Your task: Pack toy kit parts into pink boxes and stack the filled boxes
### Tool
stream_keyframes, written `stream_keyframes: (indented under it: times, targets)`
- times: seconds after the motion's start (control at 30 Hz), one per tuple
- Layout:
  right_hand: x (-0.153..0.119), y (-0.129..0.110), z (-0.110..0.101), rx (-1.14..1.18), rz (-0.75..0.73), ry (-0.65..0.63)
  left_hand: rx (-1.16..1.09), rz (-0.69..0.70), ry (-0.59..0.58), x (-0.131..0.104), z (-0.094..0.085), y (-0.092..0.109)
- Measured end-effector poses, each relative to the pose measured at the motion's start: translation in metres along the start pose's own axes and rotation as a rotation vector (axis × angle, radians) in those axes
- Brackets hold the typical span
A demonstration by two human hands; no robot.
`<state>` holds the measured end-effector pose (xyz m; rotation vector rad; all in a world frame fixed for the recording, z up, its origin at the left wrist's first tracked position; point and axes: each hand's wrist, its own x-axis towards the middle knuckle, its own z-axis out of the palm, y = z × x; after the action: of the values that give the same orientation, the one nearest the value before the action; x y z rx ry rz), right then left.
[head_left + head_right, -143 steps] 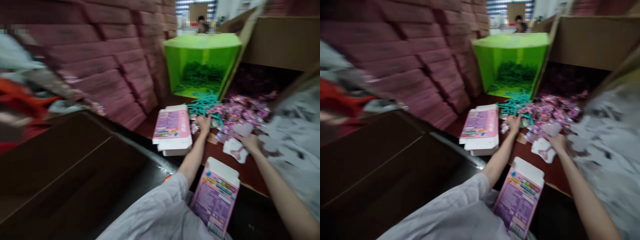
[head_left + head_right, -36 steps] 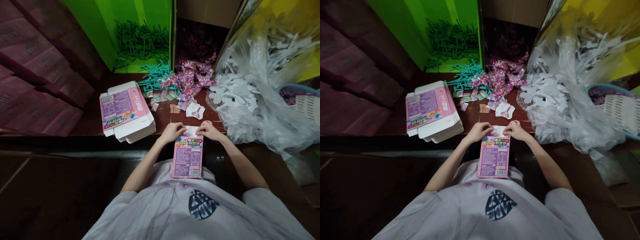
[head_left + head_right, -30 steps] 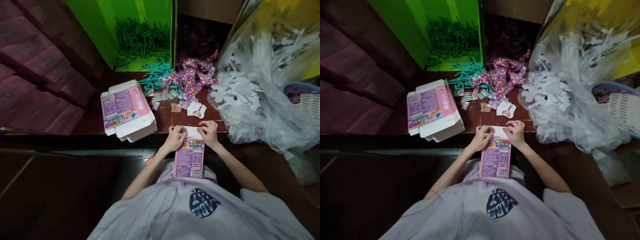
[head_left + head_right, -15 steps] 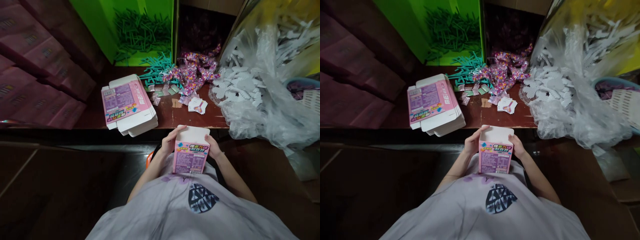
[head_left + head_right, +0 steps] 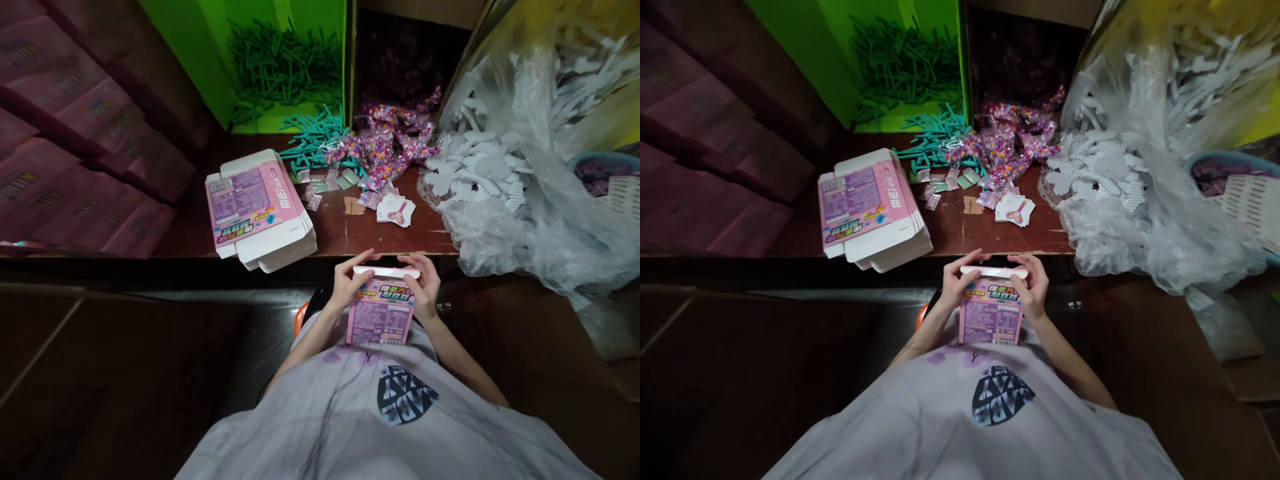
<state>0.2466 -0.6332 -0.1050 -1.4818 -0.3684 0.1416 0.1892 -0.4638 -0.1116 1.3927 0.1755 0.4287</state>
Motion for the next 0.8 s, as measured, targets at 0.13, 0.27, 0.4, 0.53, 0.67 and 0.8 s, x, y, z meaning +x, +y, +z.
stream_keyframes:
  times: [0.13, 0.27, 0.4, 0.53, 0.67, 0.8]
  targets:
    - [0.002, 0.01, -0.01, 0.052, -0.065, -0.142, -0.005, 0.027, -0.11, 0.001, -0.008, 0.002]
    - [0.008, 0.016, -0.027, -0.077, -0.166, -0.324, 0.167, 0.053, -0.329, -0.001, -0.029, 0.01]
    - [0.005, 0.015, -0.041, -0.275, -0.272, -0.379, 0.415, 0.074, -0.468, -0.013, -0.037, 0.027]
    - [-0.002, 0.019, -0.043, -0.197, -0.265, -0.286, 0.518, 0.175, -0.481, -0.027, -0.045, 0.061]
    - [0.001, 0.021, -0.039, 0.102, -0.143, -0.015, 0.725, 0.407, -0.217, -0.046, -0.074, 0.147]
    - [0.005, 0.017, -0.037, 0.132, -0.075, 0.046, 1.146, 0.972, 0.356, -0.054, -0.116, 0.267]
